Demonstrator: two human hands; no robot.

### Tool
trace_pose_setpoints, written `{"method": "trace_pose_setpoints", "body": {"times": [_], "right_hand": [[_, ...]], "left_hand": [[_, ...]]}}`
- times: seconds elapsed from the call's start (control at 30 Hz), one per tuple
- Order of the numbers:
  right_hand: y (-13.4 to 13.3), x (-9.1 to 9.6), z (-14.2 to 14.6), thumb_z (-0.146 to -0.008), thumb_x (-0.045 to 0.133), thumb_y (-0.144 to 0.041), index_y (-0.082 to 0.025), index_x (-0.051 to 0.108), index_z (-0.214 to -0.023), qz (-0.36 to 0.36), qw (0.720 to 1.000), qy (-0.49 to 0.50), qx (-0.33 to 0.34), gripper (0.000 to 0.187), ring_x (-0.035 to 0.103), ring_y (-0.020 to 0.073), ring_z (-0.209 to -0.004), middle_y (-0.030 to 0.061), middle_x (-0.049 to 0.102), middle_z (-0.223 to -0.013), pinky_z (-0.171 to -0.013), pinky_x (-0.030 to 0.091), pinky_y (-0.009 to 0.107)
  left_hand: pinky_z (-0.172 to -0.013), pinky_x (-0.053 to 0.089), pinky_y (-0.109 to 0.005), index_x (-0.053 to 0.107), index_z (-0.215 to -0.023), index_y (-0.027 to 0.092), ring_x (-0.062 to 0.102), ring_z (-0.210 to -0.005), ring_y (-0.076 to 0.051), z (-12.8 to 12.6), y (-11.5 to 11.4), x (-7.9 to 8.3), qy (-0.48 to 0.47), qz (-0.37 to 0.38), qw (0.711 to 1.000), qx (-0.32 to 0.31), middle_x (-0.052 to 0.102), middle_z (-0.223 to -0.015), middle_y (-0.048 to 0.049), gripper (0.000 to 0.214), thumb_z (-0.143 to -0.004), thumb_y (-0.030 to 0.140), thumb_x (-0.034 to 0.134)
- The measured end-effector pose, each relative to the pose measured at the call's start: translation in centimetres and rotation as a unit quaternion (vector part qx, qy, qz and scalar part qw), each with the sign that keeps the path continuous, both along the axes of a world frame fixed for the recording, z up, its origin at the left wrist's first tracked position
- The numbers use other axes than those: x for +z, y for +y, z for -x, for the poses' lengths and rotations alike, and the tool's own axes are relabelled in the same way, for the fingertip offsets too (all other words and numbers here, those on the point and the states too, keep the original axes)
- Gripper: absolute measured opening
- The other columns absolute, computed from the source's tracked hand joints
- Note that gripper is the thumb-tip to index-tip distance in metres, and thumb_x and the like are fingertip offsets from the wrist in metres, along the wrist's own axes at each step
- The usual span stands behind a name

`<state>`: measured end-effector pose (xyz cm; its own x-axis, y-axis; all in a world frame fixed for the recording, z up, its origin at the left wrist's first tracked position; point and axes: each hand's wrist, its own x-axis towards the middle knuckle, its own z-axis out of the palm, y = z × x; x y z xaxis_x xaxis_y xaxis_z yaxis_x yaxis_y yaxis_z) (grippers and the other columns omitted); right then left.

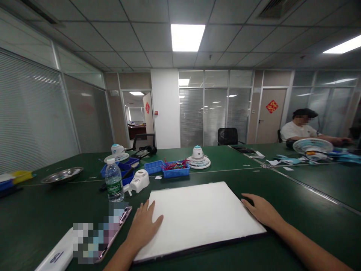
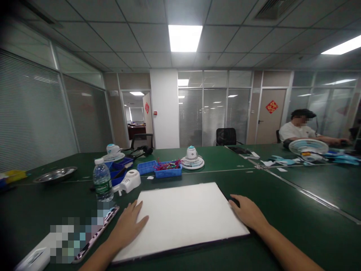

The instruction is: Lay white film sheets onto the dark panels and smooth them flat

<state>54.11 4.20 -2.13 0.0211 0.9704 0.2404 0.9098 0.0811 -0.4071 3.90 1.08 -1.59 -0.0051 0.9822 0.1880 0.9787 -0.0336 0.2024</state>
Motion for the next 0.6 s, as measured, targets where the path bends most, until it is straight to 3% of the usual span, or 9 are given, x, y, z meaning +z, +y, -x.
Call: {"method": "trace_pose_setpoints", "body": {"times": [0.13, 0.2, 0.3, 0.5, 0.6], "right_hand": [[0.3, -0.5, 1.0, -0.090, 0.045, -0.054, -0.019, 0.061, -0.137, 0.008, 0.998, 0.037, 0.041, 0.061, 0.055, 0.0327, -0.130, 0.0101, 0.060, -0.141, -0.113, 0.039, 0.049], [0.6, -0.7, 1.7, -0.084, 0.054, -0.048, -0.020, 0.063, -0.134, 0.015, 0.986, 0.152, 0.069, 0.058, 0.051, 0.0310, -0.135, 0.0072, 0.059, -0.143, -0.118, 0.032, 0.046], [0.8, -0.5, 2.1, -0.075, 0.060, -0.039, -0.019, 0.067, -0.128, 0.034, 0.937, 0.342, 0.063, 0.056, 0.052, 0.0318, -0.134, 0.0094, 0.061, -0.140, -0.119, 0.030, 0.047], [0.1, 1.4, 1.3, -0.068, 0.060, -0.020, -0.030, 0.057, -0.136, 0.080, 0.807, 0.576, 0.104, 0.069, 0.061, 0.0306, -0.124, 0.0069, 0.055, -0.147, -0.095, 0.057, 0.044], [-0.2, 2.2, 1.5, -0.064, 0.071, -0.016, -0.037, 0.052, -0.140, 0.042, 0.803, 0.583, 0.113, 0.081, 0.061, 0.0324, -0.123, 0.0045, 0.048, -0.153, -0.082, 0.061, 0.041]], "left_hand": [[-0.120, 0.023, -0.054, 0.045, -0.148, 0.006, 0.027, -0.149, -0.041, 0.1, 0.0, 0.0, -0.008, 0.012, 1.000, -0.015, 0.034, -0.160, -0.0237, 0.076, -0.089, 0.054, 0.043], [-0.121, 0.021, -0.053, 0.046, -0.148, 0.006, 0.025, -0.150, -0.040, -0.1, -0.1, 0.1, -0.011, 0.015, 0.999, -0.028, 0.032, -0.161, -0.0230, 0.075, -0.089, 0.054, 0.043], [-0.122, 0.019, -0.052, 0.045, -0.148, 0.005, 0.023, -0.150, -0.039, -0.3, -0.2, 0.2, -0.016, 0.020, 0.999, -0.040, 0.029, -0.162, -0.0234, 0.076, -0.090, 0.053, 0.043], [-0.123, 0.016, -0.054, 0.042, -0.149, 0.002, 0.019, -0.151, -0.039, 0.2, 0.2, 0.1, -0.046, 0.029, 0.997, -0.049, 0.025, -0.162, -0.0248, 0.077, -0.091, 0.053, 0.041], [-0.123, 0.014, -0.055, 0.039, -0.150, 0.003, 0.018, -0.151, -0.038, 0.6, 0.3, 0.0, -0.076, 0.032, 0.995, -0.055, 0.025, -0.162, -0.0243, 0.077, -0.092, 0.054, 0.038]]}}
